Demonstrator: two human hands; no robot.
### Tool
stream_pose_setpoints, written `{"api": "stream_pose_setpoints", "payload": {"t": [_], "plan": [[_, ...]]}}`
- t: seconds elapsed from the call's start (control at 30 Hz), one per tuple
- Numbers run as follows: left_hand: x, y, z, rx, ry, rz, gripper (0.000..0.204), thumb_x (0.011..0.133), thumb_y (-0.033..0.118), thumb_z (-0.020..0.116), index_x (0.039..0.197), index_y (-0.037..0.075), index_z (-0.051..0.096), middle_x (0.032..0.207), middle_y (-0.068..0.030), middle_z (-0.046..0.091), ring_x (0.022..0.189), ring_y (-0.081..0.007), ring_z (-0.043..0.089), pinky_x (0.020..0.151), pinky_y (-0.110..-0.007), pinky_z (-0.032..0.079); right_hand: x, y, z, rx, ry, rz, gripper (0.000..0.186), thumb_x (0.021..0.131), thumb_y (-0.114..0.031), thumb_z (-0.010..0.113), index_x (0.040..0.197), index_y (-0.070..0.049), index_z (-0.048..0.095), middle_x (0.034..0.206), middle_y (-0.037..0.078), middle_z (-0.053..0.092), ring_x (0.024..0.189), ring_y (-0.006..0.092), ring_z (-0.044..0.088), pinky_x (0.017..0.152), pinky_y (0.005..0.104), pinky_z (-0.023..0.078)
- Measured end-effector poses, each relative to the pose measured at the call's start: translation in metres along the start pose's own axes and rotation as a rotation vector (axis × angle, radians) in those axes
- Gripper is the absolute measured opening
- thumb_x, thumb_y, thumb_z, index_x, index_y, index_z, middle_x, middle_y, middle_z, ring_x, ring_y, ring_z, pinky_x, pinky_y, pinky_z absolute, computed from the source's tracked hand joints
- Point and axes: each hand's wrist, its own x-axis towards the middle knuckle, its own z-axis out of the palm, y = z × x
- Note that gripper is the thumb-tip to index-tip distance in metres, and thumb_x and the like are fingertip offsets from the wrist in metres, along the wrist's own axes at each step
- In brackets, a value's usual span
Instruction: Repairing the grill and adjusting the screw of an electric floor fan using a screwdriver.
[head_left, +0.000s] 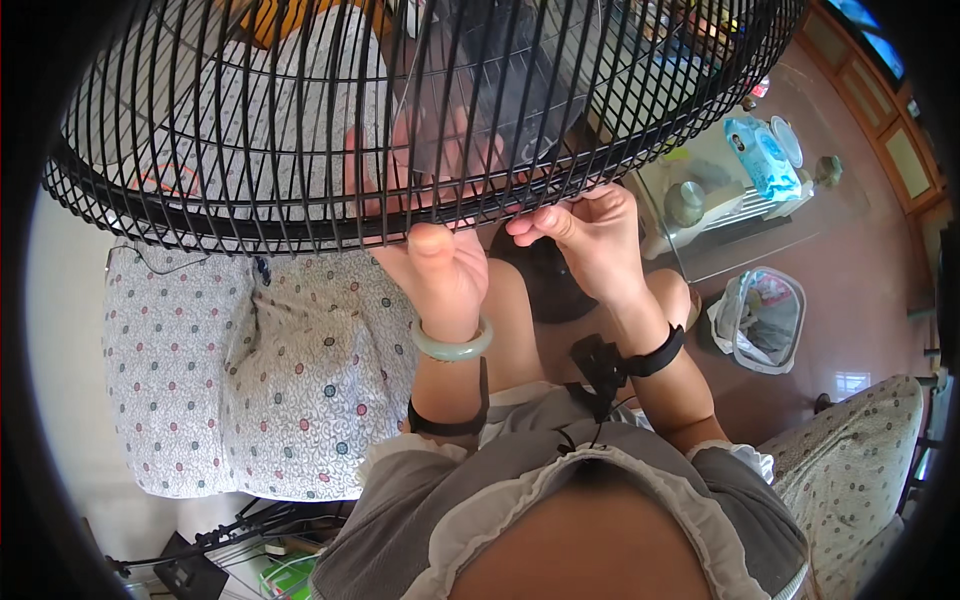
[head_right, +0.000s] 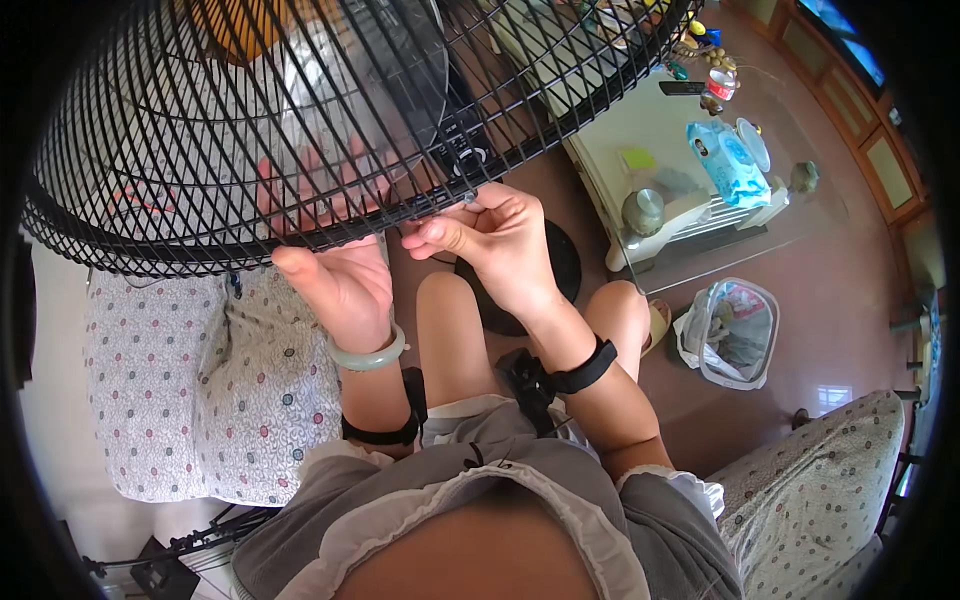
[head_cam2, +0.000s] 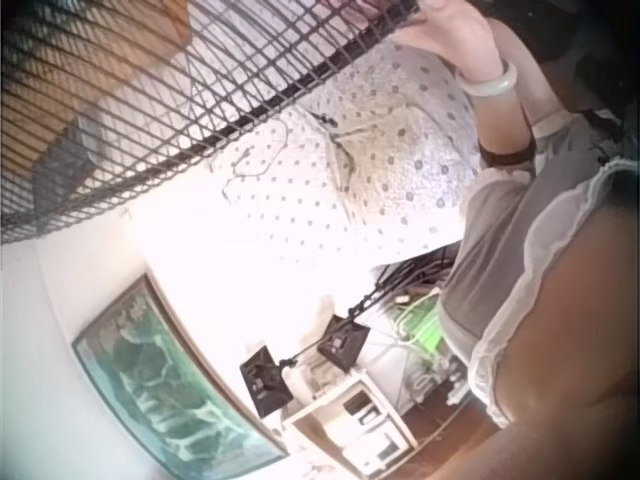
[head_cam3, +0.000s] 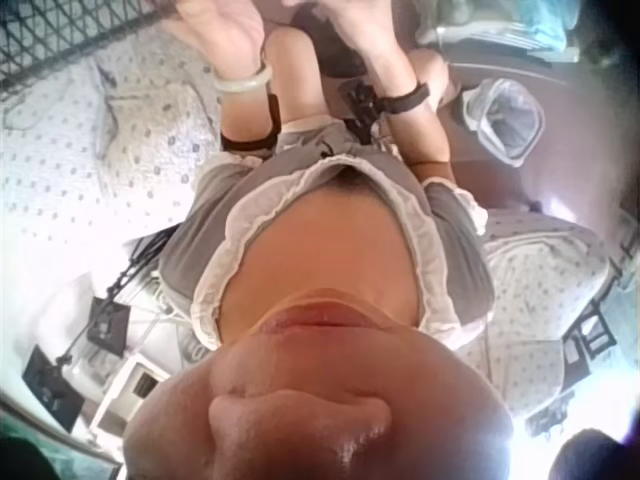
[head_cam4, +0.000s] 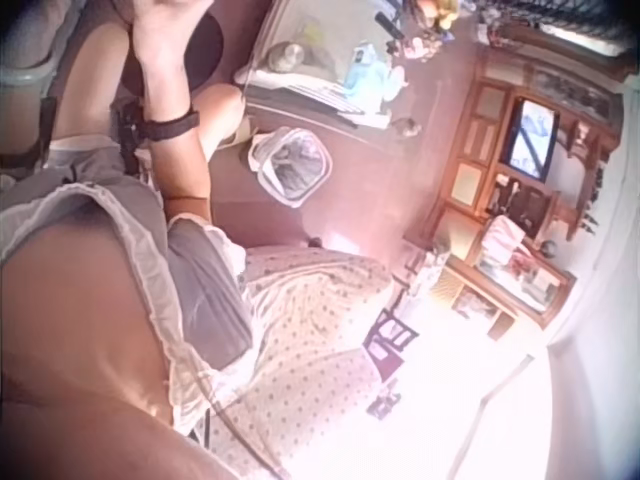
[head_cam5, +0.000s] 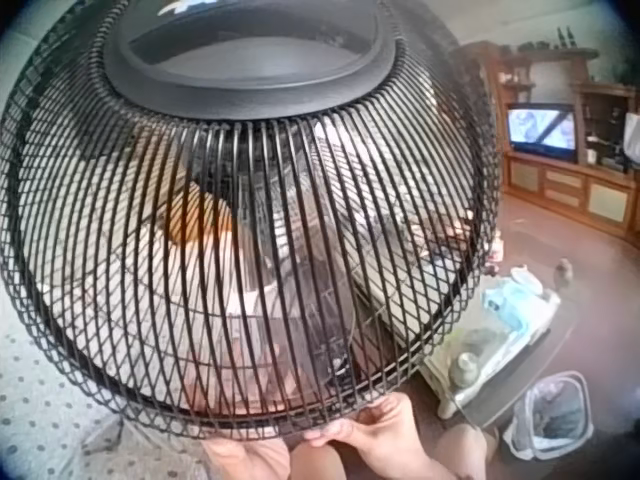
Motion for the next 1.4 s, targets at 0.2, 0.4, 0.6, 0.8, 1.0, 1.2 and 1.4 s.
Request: {"api": "stream_pose_setpoints", "payload": {"t": [0.2,0.4,0.6,0.8,1.0,1.2,1.4], "plan": [[-0.001,-0.003,-0.001,0.012,-0.018,0.013,0.089,0.069,0.022,0.070,0.133,0.007,0.011,0.133,-0.0166,0.023,0.118,-0.0375,0.033,0.093,-0.055,0.033,-0.004,-0.007,0.005,-0.102,0.006,0.049,0.013,0.080,-0.005,0.057,0.080,0.008,0.056,0.080,0.019,0.061,0.071,0.0239,0.063,0.063,0.0322,0.054],[-0.002,-0.007,0.001,0.258,-0.048,0.068,0.076,0.078,0.047,0.054,0.133,0.010,0.017,0.135,-0.0120,0.024,0.120,-0.0278,0.032,0.097,-0.046,0.030,-0.004,0.003,0.004,-0.012,-0.008,-0.015,0.016,0.081,-0.008,0.056,0.082,0.008,0.057,0.081,0.019,0.061,0.070,0.0247,0.063,0.063,0.0332,0.054],[-0.003,-0.001,0.005,0.294,-0.039,0.081,0.083,0.076,0.049,0.055,0.133,0.004,0.014,0.136,-0.0167,0.021,0.120,-0.0353,0.031,0.095,-0.052,0.032,-0.003,0.008,0.011,0.019,-0.018,-0.082,0.017,0.082,-0.010,0.056,0.083,0.007,0.057,0.081,0.017,0.061,0.070,0.0230,0.063,0.064,0.0320,0.053],[0.002,-0.003,-0.003,0.102,-0.001,0.041,0.091,0.069,0.035,0.069,0.132,0.006,0.010,0.134,-0.0199,0.022,0.118,-0.0374,0.033,0.092,-0.051,0.037,0.002,0.003,0.002,0.013,-0.111,-0.007,0.016,0.081,-0.008,0.057,0.084,0.007,0.057,0.081,0.016,0.062,0.069,0.0217,0.062,0.064,0.0309,0.052],[0.001,-0.003,-0.005,0.134,-0.011,0.090,0.094,0.069,0.042,0.067,0.133,0.006,0.009,0.135,-0.0214,0.019,0.118,-0.0389,0.033,0.092,-0.053,0.035,0.008,-0.024,-0.042,-0.215,0.001,-0.061,0.015,0.083,-0.011,0.054,0.084,0.004,0.055,0.076,0.014,0.062,0.069,0.0203,0.061,0.064,0.0297,0.051],[-0.002,-0.004,-0.012,0.182,-0.074,0.074,0.074,0.079,0.050,0.050,0.133,0.009,0.019,0.136,-0.0113,0.024,0.123,-0.0296,0.029,0.098,-0.052,0.027,0.023,-0.065,-0.069,-0.038,0.143,-0.293,0.020,0.087,-0.015,0.048,0.097,0.002,0.052,0.086,0.008,0.058,0.084,0.0193,0.057,0.076,0.0356,0.047],[-0.006,-0.002,-0.012,0.170,0.008,0.050,0.077,0.077,0.052,0.050,0.133,0.008,0.020,0.135,-0.0096,0.026,0.122,-0.0280,0.029,0.098,-0.052,0.028,0.032,-0.070,-0.067,0.042,-0.001,-0.265,0.031,0.078,-0.020,0.062,0.101,-0.002,0.053,0.097,0.008,0.057,0.093,0.0204,0.054,0.084,0.0377,0.043]]}}
